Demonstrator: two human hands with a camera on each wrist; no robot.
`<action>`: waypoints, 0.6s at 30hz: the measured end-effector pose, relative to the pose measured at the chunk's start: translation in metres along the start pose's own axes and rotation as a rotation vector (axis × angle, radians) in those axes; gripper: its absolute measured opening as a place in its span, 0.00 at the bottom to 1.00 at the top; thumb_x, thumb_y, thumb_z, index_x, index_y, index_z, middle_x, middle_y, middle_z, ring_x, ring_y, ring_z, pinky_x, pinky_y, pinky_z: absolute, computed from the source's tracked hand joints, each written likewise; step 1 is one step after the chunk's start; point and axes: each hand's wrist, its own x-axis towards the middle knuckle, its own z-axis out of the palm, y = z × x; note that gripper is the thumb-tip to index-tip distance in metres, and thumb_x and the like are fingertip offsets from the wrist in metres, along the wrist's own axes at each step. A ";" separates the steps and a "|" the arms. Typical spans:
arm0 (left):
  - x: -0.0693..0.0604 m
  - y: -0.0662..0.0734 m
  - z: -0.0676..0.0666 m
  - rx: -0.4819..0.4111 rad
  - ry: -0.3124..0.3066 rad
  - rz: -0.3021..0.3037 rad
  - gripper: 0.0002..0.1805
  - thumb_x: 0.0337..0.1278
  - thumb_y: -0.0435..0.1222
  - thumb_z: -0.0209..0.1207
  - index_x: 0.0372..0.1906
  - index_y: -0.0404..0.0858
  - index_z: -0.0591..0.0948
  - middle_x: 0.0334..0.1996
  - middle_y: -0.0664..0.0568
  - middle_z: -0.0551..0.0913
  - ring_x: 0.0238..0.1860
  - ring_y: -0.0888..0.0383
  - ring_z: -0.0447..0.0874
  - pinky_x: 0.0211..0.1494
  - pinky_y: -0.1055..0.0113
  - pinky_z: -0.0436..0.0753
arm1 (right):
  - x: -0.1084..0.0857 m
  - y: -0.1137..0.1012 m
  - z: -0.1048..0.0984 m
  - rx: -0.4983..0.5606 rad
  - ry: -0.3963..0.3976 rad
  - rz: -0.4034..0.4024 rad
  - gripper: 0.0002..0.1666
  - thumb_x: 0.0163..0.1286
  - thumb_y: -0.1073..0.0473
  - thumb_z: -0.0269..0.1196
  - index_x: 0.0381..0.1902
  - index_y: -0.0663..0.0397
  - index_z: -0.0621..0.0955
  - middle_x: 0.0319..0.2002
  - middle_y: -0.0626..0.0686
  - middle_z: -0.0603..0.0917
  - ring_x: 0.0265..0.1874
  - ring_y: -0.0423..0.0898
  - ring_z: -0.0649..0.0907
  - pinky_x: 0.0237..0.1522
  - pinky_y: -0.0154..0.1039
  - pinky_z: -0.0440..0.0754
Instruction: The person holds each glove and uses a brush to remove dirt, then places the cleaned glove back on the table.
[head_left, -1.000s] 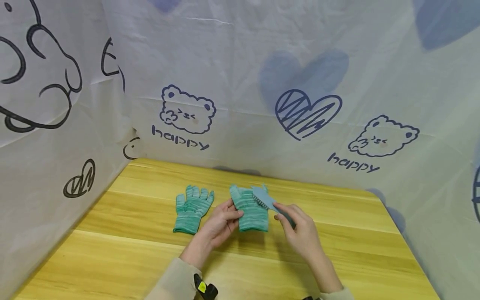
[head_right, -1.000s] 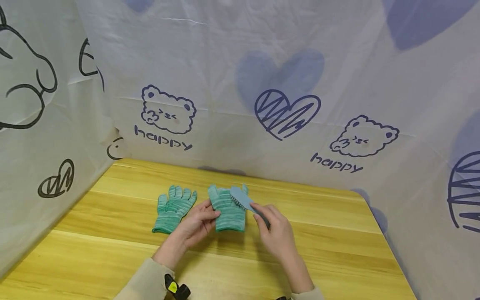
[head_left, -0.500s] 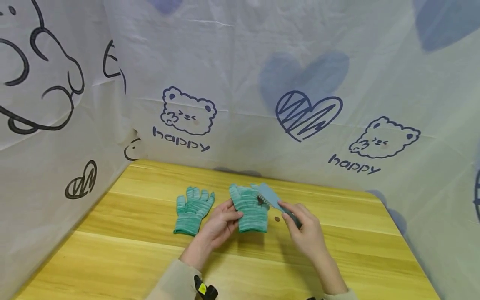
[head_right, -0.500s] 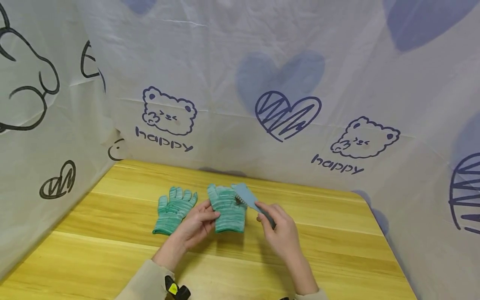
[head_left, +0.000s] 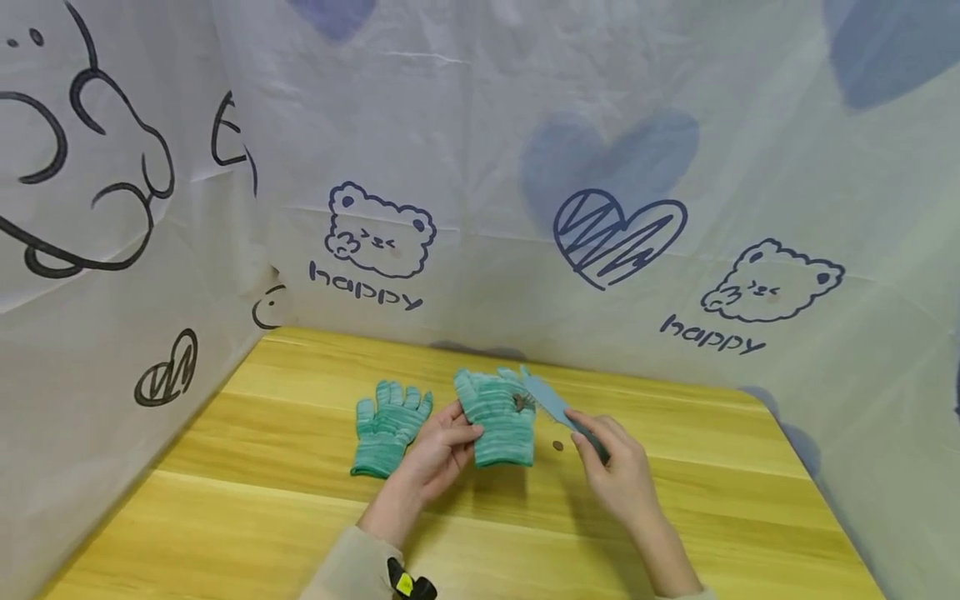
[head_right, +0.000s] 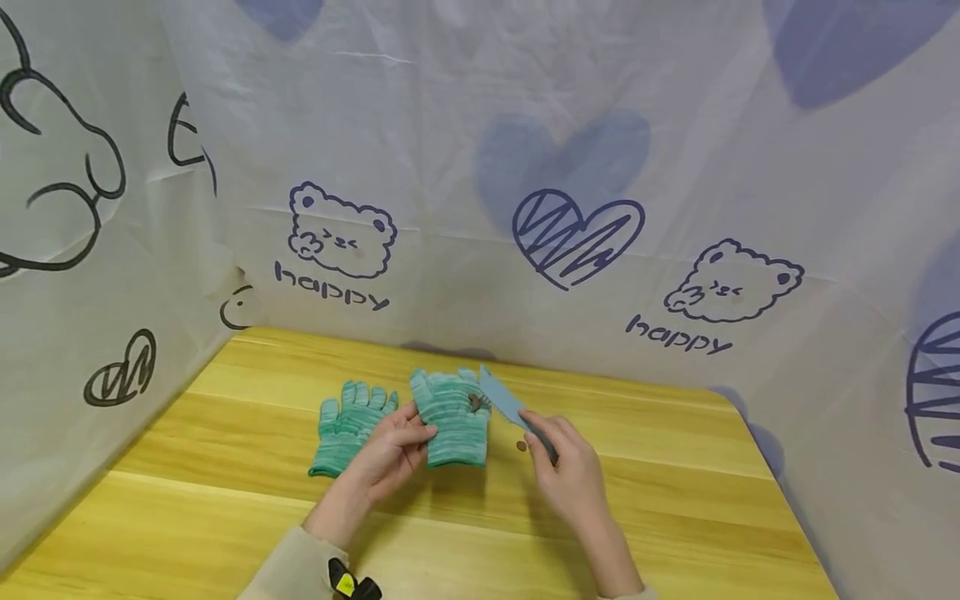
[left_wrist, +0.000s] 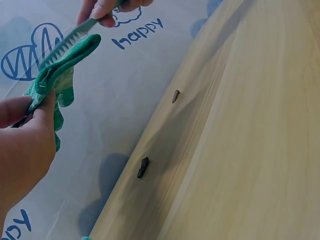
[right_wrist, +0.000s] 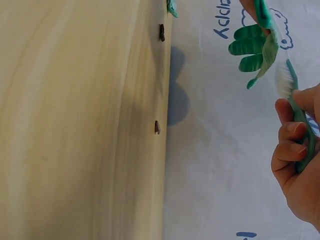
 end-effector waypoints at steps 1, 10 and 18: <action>0.000 -0.001 0.000 -0.001 0.000 -0.003 0.41 0.70 0.17 0.44 0.83 0.31 0.45 0.77 0.41 0.62 0.65 0.62 0.75 0.63 0.71 0.80 | 0.000 0.000 -0.001 0.004 0.005 -0.004 0.22 0.70 0.73 0.67 0.59 0.53 0.86 0.42 0.50 0.87 0.25 0.35 0.75 0.22 0.28 0.75; 0.000 -0.004 0.001 0.009 -0.003 -0.013 0.42 0.69 0.17 0.46 0.83 0.30 0.45 0.65 0.51 0.74 0.50 0.66 0.80 0.53 0.75 0.82 | -0.002 -0.011 0.010 0.065 -0.055 -0.098 0.23 0.69 0.73 0.66 0.61 0.55 0.85 0.44 0.50 0.87 0.32 0.37 0.80 0.32 0.26 0.78; 0.001 -0.001 0.004 -0.012 0.022 -0.042 0.45 0.71 0.18 0.45 0.83 0.33 0.37 0.47 0.52 0.71 0.26 0.67 0.56 0.34 0.74 0.68 | -0.004 -0.002 0.009 0.032 -0.029 -0.080 0.23 0.71 0.73 0.66 0.61 0.54 0.85 0.41 0.51 0.86 0.29 0.37 0.80 0.26 0.24 0.74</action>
